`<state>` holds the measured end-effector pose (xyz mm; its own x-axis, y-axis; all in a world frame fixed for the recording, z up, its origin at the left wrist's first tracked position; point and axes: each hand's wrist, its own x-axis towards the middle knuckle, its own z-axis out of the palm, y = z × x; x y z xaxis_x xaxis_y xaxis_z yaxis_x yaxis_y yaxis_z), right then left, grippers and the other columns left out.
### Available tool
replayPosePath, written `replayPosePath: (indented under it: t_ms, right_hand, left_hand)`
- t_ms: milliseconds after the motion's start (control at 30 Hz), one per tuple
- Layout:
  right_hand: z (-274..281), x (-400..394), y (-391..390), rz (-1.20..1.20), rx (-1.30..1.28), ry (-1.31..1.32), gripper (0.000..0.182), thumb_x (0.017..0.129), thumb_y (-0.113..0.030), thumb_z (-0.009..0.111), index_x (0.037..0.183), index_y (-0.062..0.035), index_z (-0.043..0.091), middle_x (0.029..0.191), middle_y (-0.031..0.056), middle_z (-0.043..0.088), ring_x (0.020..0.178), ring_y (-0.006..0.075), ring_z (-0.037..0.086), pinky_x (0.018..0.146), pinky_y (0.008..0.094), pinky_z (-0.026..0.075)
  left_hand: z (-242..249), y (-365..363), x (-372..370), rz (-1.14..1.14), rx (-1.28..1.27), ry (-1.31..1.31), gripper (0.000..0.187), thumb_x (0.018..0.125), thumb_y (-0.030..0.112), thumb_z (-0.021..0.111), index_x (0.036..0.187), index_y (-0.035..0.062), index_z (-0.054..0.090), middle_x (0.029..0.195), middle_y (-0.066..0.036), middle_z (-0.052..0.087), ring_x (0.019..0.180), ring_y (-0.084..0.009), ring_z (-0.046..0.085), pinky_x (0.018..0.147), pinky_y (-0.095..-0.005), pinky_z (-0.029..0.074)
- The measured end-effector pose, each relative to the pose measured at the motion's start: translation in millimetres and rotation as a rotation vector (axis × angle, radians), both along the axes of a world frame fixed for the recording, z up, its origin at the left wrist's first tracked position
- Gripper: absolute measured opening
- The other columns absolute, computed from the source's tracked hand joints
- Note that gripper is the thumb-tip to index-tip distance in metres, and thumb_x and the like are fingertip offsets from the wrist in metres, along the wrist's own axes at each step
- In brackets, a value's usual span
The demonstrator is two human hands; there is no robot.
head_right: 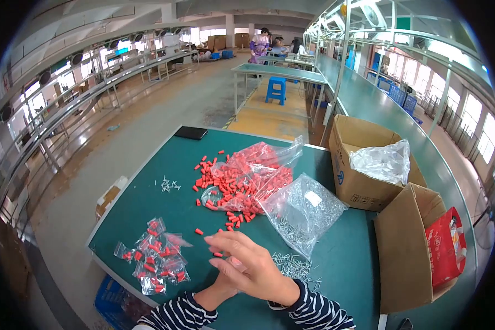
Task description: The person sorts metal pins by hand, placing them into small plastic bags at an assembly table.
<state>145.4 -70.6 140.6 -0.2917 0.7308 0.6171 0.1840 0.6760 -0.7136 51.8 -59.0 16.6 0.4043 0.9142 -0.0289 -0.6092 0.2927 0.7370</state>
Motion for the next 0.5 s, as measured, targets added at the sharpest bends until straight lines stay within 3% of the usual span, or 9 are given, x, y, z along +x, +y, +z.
replayPosePath:
  t_ms: [67,200,300,500]
  right_hand:
    - [-8.8,12.4,-0.2,-0.07,0.061,-0.072,0.03,0.083,-0.001,0.071,0.112,0.0004,0.063,0.104,0.0126,0.066,0.086,0.0192,0.065,0.074,0.0293,0.052]
    - [-51.9,42.8,-10.2,-0.283,-0.277,-0.16,0.022,0.082,-0.008,0.076,0.098,-0.0008,0.063,0.088,0.0084,0.064,0.071,0.0152,0.061,0.064,0.0279,0.05]
    - [-75.8,56.2,-18.1,-0.312,-0.324,-0.276,0.022,0.081,-0.014,0.076,0.092,-0.0014,0.062,0.082,0.0109,0.063,0.068,0.0223,0.064,0.06,0.0332,0.05]
    - [-90.8,59.5,-22.7,-0.316,-0.281,-0.259,0.02,0.082,-0.017,0.074,0.089,-0.0013,0.064,0.077,0.0117,0.062,0.065,0.0242,0.065,0.057,0.0341,0.05]
  left_hand:
    - [1.5,2.0,-4.1,0.0,-0.051,0.064,0.018,0.092,0.02,0.068,0.102,0.0072,0.062,0.086,0.004,0.058,0.066,-0.0039,0.048,0.052,-0.0209,0.037]
    - [-5.5,1.2,-8.9,0.051,-0.081,0.114,0.028,0.092,0.028,0.071,0.107,0.0058,0.062,0.088,0.001,0.061,0.066,-0.0041,0.051,0.05,-0.0203,0.037]
    - [-6.2,-2.1,-6.2,0.021,-0.083,0.079,0.028,0.092,0.028,0.07,0.105,0.0049,0.061,0.088,-0.002,0.06,0.067,-0.0056,0.052,0.05,-0.0188,0.038]
    - [-14.7,-8.6,0.0,0.024,-0.049,0.125,0.024,0.092,0.026,0.071,0.104,0.0066,0.063,0.083,0.002,0.057,0.063,-0.0038,0.048,0.049,-0.0197,0.037]
